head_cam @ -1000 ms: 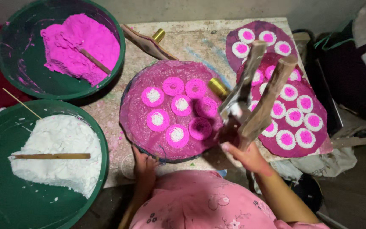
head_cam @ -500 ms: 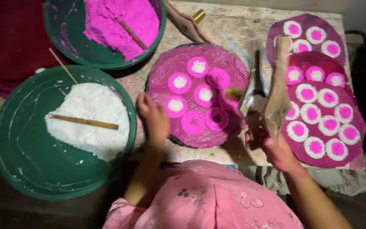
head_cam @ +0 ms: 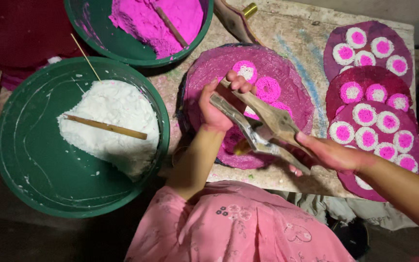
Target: The person scoops white and pink powders into a wooden mold, presses them together, and ejects ring-shaped decorative pieces onto a pink surface. The person repeats this cycle, arranging the finished pieces on a nearby tray.
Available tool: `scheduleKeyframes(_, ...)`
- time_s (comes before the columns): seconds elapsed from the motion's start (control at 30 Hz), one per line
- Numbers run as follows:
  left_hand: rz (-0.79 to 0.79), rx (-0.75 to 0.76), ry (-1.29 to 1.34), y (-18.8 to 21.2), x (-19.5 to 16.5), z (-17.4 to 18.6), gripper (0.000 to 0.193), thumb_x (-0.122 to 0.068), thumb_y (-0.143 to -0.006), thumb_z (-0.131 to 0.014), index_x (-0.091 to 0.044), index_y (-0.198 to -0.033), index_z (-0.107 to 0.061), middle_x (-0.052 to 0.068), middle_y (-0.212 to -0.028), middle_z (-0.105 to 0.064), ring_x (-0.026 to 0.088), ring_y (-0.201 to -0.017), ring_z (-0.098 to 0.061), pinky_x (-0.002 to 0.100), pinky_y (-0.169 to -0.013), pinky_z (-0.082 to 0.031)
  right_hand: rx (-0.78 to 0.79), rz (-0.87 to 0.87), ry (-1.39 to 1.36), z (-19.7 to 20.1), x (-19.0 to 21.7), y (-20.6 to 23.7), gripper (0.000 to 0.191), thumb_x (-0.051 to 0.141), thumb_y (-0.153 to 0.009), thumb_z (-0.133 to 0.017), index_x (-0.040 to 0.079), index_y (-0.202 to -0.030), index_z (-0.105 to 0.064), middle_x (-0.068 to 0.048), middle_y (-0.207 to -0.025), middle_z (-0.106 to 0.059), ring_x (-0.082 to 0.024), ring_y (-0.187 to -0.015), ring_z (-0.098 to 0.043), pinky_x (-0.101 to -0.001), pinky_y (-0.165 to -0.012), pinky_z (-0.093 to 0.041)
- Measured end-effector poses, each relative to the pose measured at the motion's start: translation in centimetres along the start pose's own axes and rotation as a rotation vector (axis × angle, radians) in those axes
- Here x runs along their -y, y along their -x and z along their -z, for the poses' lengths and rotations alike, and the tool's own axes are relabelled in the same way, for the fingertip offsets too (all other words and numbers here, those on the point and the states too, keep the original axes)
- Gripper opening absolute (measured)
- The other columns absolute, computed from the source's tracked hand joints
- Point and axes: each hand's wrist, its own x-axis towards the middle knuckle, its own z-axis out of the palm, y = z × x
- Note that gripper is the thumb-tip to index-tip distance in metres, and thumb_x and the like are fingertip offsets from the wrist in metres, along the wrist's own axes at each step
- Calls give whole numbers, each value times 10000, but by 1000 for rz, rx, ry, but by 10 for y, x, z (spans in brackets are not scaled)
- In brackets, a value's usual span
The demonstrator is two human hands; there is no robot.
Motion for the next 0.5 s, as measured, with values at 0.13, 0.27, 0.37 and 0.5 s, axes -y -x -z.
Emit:
scheduleKeyframes(0.13, -28, 11, 92, -11, -9, 42, 285, -422, -929, -548, -155, -1012, -496, -25, -917, -498, 160, -932, -508, 410, -1073, -433, -253, -11, 287, -4, 12, -19, 818, 681, -973, -279, -17, -989, -706, -108, -762, -707, -225, -717, -649, -381, -677, -530)
scheduleKeyframes(0.27, 10, 58, 93, -12, -25, 60, 280, -452, -950, -531, -177, -980, -490, -36, -885, -483, 148, -890, -488, 393, -1025, -448, -402, 40, 420, -23, 19, -38, 760, 659, -949, -328, 5, -911, -713, -80, -711, -689, -198, -671, -636, -386, -646, -522)
scheduleKeyframes(0.37, 20, 49, 81, -8, -31, 63, 307, -476, -955, -518, -171, -972, -491, -35, -861, -475, 147, -859, -478, 388, -970, -458, -423, 84, 464, -33, 22, -43, 709, 649, -946, -336, 37, -987, -691, -97, -674, -621, -204, -640, -575, -416, -607, -479)
scheduleKeyframes(0.5, -3, -8, 72, -7, -27, 58, 323, -486, -930, -512, -165, -960, -495, -32, -846, -469, 152, -845, -475, 381, -928, -455, -347, 60, 395, -27, 22, -40, 747, 634, -979, -350, -13, -862, -703, -103, -649, -617, -219, -617, -572, -417, -612, -480)
